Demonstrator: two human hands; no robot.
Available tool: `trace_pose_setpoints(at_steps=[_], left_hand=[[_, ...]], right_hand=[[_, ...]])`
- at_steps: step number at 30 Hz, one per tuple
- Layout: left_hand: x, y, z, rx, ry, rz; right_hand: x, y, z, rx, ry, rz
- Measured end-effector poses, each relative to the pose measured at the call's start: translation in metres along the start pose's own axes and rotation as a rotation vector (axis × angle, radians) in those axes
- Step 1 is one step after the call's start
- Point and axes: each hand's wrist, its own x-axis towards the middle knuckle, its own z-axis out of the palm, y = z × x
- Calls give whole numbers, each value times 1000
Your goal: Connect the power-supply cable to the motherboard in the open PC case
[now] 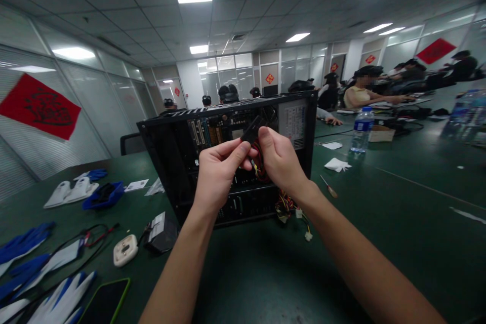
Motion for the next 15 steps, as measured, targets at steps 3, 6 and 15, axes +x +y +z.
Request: trace_pose_setpoints(at_steps=[3,6,15], left_hand=[[0,0,0,-7,-14,9],[0,-1,1,-15,-26,15],[0,-2,2,-61,-23,-3]], right_hand=[[0,0,1,-11,5,-2],[0,0,1,-10,7,0],[-1,-1,0,-11,7,-11]])
